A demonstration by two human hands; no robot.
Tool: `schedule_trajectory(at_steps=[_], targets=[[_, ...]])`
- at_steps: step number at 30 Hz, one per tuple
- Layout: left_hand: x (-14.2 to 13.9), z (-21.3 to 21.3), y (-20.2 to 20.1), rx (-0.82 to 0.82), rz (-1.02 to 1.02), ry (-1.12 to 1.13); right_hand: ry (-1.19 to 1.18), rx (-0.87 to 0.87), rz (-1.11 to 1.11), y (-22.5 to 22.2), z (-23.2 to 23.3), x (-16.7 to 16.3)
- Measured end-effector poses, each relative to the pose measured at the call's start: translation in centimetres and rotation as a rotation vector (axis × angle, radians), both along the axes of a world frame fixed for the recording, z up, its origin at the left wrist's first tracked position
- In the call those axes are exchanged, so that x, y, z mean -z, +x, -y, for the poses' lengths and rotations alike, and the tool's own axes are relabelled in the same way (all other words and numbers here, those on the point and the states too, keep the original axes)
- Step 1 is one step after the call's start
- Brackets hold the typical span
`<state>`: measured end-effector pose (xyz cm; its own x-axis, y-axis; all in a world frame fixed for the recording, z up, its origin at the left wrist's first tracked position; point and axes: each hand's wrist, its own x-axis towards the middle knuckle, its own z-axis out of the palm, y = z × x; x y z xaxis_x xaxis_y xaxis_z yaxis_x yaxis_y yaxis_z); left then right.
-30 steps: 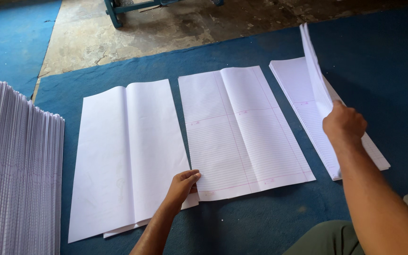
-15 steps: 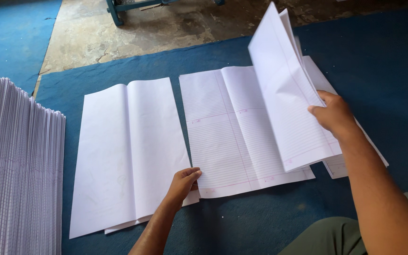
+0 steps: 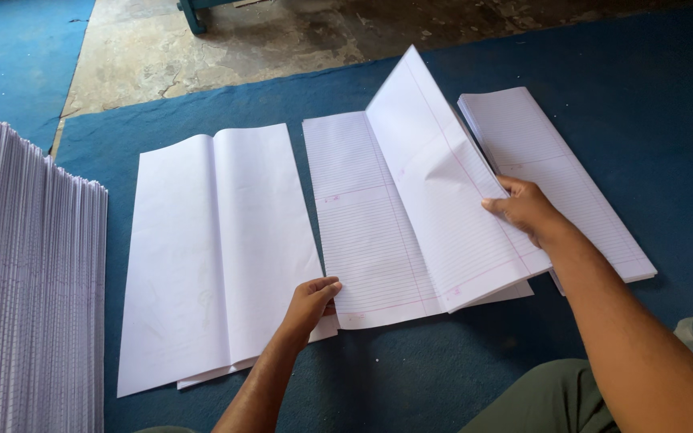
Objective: The person sits on a blue mat and repeatedly flips through stacks of printed and lined papers, separating them into piles. They handle the papers by hand, moving sheets between stacks and occasionally lifting a printed page to inspect it before placing it back.
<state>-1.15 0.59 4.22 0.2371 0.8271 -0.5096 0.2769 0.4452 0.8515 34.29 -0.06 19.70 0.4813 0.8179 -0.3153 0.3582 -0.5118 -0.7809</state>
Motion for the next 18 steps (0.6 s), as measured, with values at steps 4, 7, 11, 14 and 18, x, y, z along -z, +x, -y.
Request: schedule_trajectory(at_steps=[4, 7, 11, 14, 18], targets=[[0.1, 0.0, 0.2, -0.008, 0.01, -0.01, -0.062, 0.012, 0.074, 1.2, 0.6, 1.4], [0.1, 0.0, -0.1, -0.004, 0.0, -0.004, -0.089, 0.025, 0.084, 1.9, 0.9, 2.5], [0.2, -0.1, 0.0, -0.004, 0.012, -0.011, -0.086, 0.029, 0.061, 2.8, 1.0, 3.6], [0.1, 0.0, -0.2, -0.007, 0.011, -0.014, -0.075, 0.025, 0.026, 3.1, 1.0, 4.0], [-0.2, 0.1, -0.1, -0.01, 0.011, -0.019, -0.115, 0.056, 0.014, 3.4, 0.9, 4.3]])
